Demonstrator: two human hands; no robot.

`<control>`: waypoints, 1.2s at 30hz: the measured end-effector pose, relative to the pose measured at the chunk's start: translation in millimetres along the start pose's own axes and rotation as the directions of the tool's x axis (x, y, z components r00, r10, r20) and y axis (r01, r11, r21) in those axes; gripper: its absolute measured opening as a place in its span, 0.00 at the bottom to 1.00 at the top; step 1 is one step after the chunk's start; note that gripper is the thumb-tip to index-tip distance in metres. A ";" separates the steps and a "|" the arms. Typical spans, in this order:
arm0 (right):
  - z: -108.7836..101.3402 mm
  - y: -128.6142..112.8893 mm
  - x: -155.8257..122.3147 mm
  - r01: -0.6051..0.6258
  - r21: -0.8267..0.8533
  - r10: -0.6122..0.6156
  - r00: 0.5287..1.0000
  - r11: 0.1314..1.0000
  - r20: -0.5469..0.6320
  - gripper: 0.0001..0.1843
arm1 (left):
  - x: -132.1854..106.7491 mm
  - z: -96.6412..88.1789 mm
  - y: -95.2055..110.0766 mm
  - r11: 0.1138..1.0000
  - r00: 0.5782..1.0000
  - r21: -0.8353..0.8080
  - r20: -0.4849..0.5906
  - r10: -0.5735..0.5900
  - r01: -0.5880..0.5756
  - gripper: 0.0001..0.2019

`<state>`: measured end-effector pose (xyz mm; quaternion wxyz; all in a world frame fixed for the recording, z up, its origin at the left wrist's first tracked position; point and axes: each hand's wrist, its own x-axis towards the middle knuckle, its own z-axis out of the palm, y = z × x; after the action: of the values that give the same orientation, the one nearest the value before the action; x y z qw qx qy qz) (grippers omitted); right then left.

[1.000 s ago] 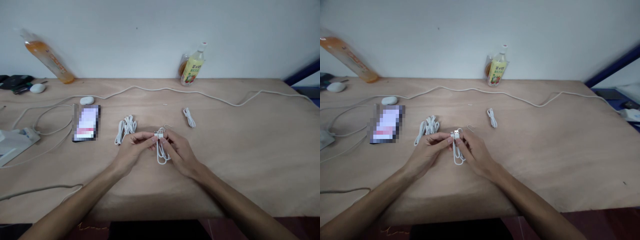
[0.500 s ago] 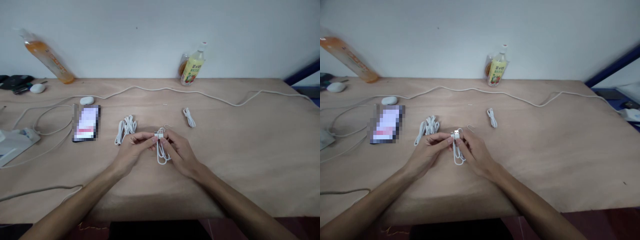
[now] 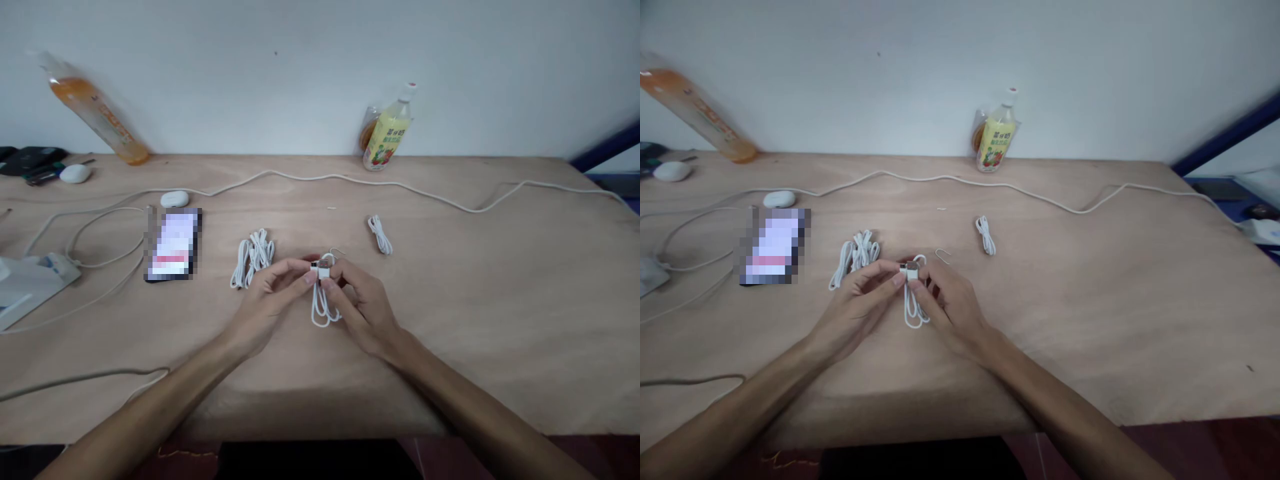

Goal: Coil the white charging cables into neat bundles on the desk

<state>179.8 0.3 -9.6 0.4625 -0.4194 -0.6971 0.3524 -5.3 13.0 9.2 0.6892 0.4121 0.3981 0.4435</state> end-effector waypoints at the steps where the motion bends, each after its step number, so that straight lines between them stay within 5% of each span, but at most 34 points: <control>1: 0.2 0.2 0.3 0.021 -0.032 -0.021 1.000 0.999 -0.005 0.12 | -0.5 1.1 -1.5 0.995 0.999 -0.090 0.030 -0.044 0.046 0.09; 5: 1.1 1.2 1.2 0.085 -0.164 -0.091 0.996 0.983 -0.025 0.07 | -0.2 3.9 -7.2 0.931 0.987 -0.328 0.085 -0.139 0.159 0.11; 11: 4.7 3.2 -1.2 0.138 -0.180 -0.149 0.987 0.974 -0.052 0.07 | 3.3 2.7 -8.6 0.889 0.986 -0.431 0.011 -0.167 0.155 0.11; 18: 5.3 4.9 -0.8 -0.031 -0.010 0.027 0.964 0.999 -0.265 0.07 | 1.6 8.0 -4.1 0.917 0.987 -0.382 -0.057 -0.148 0.115 0.04; 25: -1.2 5.4 11.4 -0.278 0.269 0.326 0.933 0.922 -0.152 0.24 | 0.6 9.9 -2.8 0.929 0.990 -0.361 -0.079 -0.120 0.084 0.06; 36: 7.7 5.8 6.0 -0.272 0.294 0.306 0.949 0.916 -0.076 0.13 | -0.5 6.8 -4.0 0.936 0.988 -0.344 -0.098 -0.120 0.080 0.05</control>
<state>172.8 7.3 -15.1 0.5009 -0.4686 -0.5417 0.4859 1.9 10.0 8.0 0.7469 0.2399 0.3761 0.4930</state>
